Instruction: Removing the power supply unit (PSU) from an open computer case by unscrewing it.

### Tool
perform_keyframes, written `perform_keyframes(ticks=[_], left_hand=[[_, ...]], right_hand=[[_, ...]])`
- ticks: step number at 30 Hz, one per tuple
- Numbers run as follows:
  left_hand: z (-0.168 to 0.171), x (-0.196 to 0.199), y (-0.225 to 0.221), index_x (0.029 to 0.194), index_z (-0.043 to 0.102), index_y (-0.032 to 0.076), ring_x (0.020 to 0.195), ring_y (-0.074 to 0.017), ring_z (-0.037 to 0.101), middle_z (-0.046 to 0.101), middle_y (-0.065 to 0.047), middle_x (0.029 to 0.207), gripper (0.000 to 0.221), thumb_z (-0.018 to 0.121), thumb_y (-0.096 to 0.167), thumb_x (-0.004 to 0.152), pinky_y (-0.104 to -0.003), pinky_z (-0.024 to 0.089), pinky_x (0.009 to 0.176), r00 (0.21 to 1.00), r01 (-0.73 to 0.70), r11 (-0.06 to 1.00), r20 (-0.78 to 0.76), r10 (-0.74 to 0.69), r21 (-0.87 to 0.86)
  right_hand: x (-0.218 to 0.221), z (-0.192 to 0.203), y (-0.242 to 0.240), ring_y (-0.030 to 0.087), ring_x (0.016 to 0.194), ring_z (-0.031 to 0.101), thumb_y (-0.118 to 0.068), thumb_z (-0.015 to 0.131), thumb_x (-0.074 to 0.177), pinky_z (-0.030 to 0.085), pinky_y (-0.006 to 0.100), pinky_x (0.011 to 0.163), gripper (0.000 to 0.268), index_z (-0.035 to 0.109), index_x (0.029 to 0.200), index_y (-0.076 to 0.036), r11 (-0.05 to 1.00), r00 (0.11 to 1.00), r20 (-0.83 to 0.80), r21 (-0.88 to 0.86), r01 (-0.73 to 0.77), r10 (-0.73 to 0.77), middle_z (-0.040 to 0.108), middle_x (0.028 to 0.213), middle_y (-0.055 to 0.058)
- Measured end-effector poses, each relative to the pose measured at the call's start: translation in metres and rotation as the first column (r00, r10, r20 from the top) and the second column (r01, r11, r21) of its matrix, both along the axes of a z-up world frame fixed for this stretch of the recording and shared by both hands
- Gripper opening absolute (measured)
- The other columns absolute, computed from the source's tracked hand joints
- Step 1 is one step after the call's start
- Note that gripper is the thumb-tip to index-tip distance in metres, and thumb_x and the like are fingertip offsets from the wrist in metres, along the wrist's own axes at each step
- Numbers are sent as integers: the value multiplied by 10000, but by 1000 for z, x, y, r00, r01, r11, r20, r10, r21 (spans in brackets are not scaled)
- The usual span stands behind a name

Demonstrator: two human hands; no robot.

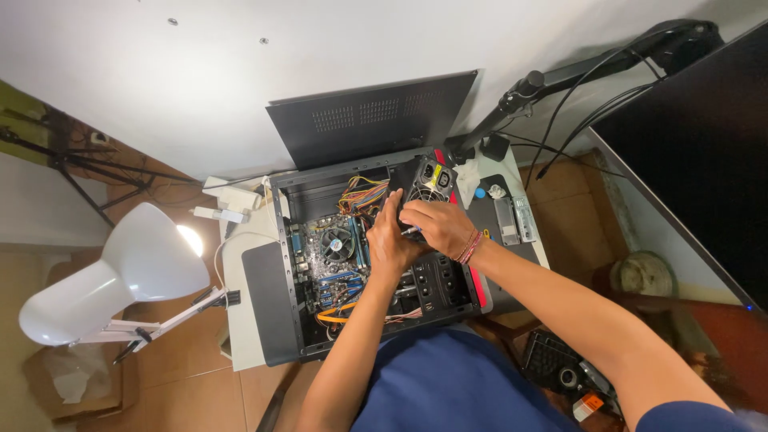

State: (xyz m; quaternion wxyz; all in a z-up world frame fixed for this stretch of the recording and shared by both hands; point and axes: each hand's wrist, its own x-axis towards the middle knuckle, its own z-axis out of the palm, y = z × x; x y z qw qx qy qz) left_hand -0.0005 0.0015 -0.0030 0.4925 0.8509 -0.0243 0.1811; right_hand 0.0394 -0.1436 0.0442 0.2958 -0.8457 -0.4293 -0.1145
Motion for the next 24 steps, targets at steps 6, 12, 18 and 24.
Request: perform_keyframes(ticks=[6, 12, 18, 24], left_hand=[[8, 0, 3, 1422, 517, -8, 1235, -424, 625, 635, -264, 1323, 1127, 988, 184, 416, -461, 547, 989, 999, 22, 1000, -40, -22, 12], [13, 0, 3, 1413, 526, 21, 1199, -429, 646, 651, -239, 1323, 956, 913, 143, 548, -469, 554, 970, 999, 9, 1000, -31, -9, -4], [7, 3, 2, 1422, 497, 27, 1169, -457, 631, 628, -261, 1363, 709, 736, 122, 761, -499, 543, 945, 999, 1, 999, -42, 1, 46], [1, -1, 2, 1441, 513, 15, 1272, -455, 593, 598, -275, 1399, 570, 660, 97, 897, -500, 521, 1004, 1000, -11, 1000, 3, 11, 22]], right_hand=[[10, 3, -5, 268, 825, 691, -90, 658, 822, 551, 391, 690, 283, 636, 1101, -45, 986, 989, 66, -114, -121, 129, 651, 1060, 87], [3, -7, -2, 271, 857, 697, -52, 701, 890, 556, 373, 721, 201, 673, 1087, -78, 999, 1000, -22, 31, -7, 8, 663, 1068, 60], [-29, 5, 23, 286, 833, 719, -142, 830, 842, 564, 343, 723, 227, 702, 995, -34, 893, 928, -215, 274, 357, -305, 708, 977, 95], [-46, -9, 47, 279, 792, 718, -110, 834, 839, 554, 348, 696, 146, 737, 921, -39, 686, 779, -301, 369, 627, -550, 721, 907, 96]])
